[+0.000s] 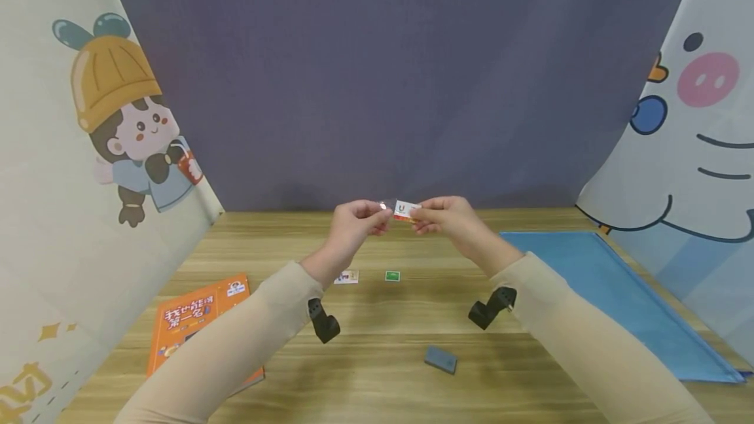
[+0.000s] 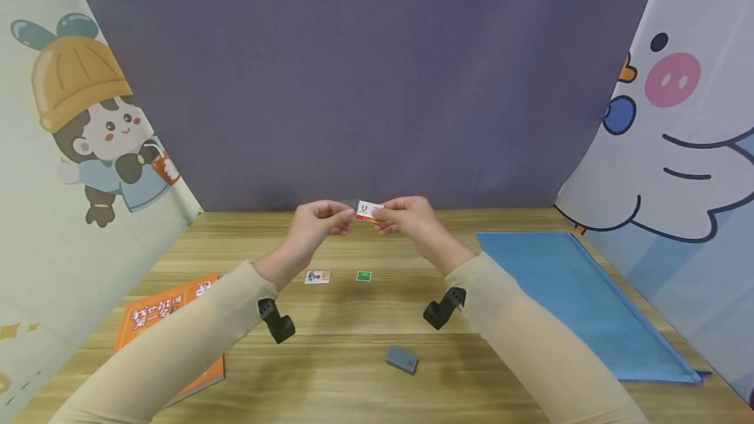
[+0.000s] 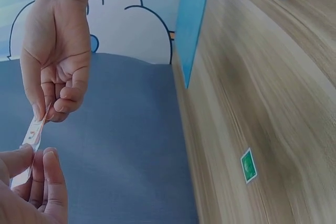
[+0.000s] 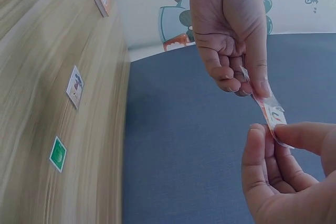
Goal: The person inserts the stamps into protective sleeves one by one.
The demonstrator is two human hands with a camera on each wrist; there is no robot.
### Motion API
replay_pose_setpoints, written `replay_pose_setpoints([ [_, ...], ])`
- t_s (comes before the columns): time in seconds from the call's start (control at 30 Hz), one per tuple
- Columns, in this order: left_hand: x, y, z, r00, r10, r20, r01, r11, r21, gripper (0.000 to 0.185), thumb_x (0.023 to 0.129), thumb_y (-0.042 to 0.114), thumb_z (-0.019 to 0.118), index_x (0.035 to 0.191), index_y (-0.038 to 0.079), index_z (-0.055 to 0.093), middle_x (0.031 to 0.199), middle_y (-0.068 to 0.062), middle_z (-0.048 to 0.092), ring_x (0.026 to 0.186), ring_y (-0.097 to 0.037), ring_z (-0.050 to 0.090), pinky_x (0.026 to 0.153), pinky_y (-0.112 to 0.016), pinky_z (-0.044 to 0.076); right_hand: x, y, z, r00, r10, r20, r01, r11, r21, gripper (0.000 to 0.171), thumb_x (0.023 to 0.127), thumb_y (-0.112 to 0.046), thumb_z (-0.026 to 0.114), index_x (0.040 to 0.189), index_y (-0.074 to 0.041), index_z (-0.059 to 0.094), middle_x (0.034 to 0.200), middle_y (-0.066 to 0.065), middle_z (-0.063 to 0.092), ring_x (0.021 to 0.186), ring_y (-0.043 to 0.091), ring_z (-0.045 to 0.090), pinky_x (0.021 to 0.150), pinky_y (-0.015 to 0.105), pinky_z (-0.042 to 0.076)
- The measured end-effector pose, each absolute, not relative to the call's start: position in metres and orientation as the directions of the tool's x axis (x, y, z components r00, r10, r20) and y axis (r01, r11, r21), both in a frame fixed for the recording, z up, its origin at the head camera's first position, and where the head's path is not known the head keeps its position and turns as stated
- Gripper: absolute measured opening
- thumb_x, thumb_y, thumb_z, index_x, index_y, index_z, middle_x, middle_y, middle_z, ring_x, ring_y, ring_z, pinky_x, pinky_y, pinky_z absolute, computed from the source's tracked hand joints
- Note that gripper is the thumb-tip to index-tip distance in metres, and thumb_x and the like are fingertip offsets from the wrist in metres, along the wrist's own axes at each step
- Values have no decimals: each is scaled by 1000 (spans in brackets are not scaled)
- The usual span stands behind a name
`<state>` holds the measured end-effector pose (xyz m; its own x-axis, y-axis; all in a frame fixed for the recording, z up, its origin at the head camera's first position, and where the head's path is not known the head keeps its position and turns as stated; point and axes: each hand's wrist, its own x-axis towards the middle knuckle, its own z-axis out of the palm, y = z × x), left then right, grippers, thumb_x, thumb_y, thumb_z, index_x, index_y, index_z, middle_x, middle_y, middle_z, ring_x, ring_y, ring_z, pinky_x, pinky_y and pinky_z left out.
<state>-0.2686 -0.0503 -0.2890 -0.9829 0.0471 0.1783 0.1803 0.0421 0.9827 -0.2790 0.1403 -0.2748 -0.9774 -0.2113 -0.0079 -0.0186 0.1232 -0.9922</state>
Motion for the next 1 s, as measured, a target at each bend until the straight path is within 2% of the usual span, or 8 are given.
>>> replay_pose_setpoints([
  [0.1, -268, -51, -289, -982, 50, 182, 185, 65, 981, 19, 88, 9, 71, 100, -6, 69, 86, -11, 71, 70, -13, 65, 72, -29, 60, -280, 140, -275, -977, -212, -11, -19, 138, -990, 26, 92, -9, 66, 109, 10, 60, 83, 7, 69, 72, 13, 67, 79, 30, 60],
  [0.2, -267, -51, -288, -982, 55, 178, 182, 90, 979, 19, 88, 11, 71, 101, -4, 70, 87, -11, 71, 71, -14, 65, 72, -29, 60, -279, 139, -275, -977, -214, -12, -20, 147, -989, 25, 92, -9, 66, 109, 9, 61, 79, 2, 68, 72, 13, 66, 74, 26, 60],
  [0.4, -269, -50, -290, -982, 58, 179, 184, 101, 978, 17, 88, 13, 73, 96, -2, 70, 89, -13, 70, 73, -18, 67, 75, -34, 60, -277, 137, -275, -981, -196, -10, -17, 137, -990, 23, 92, -9, 66, 106, 8, 61, 84, 8, 69, 70, 12, 66, 70, 23, 59],
  [0.57, -269, -49, -291, -981, 65, 184, 190, 98, 977, 17, 88, 13, 72, 97, -1, 70, 91, -15, 70, 81, -29, 69, 79, -39, 60, -279, 136, -278, -981, -195, -6, -21, 136, -991, 26, 92, -10, 66, 108, 9, 61, 91, 12, 69, 71, 12, 66, 77, 28, 60],
  [0.67, -269, -49, -291, -981, 68, 183, 190, 103, 976, 18, 89, 13, 71, 98, -2, 70, 88, -13, 71, 82, -30, 69, 79, -38, 60, -280, 137, -280, -980, -198, -1, -25, 132, -991, 26, 92, -10, 66, 108, 9, 61, 88, 10, 69, 71, 12, 66, 79, 30, 59],
  [0.7, -269, -50, -291, -981, 68, 181, 188, 107, 976, 18, 88, 14, 72, 98, -2, 71, 86, -10, 71, 80, -28, 69, 78, -37, 60, -279, 137, -280, -980, -200, 1, -27, 131, -991, 25, 92, -10, 66, 107, 9, 61, 86, 8, 69, 71, 11, 66, 78, 30, 59],
  [0.83, -269, -50, -289, -983, 73, 166, 174, 121, 977, 19, 88, 14, 72, 99, -2, 71, 89, -14, 71, 73, -17, 67, 76, -34, 60, -279, 138, -280, -977, -215, 14, -44, 134, -990, 24, 92, -10, 66, 107, 8, 61, 80, 1, 68, 71, 11, 65, 74, 26, 59],
  [1.0, -269, -50, -287, -988, 81, 133, 142, 107, 984, 21, 89, 14, 72, 100, -4, 71, 88, -13, 71, 73, -18, 67, 78, -34, 60, -279, 138, -281, -973, -226, 52, -91, 168, -982, 25, 93, -12, 66, 108, 7, 62, 88, 8, 69, 74, 12, 65, 78, 30, 59],
])
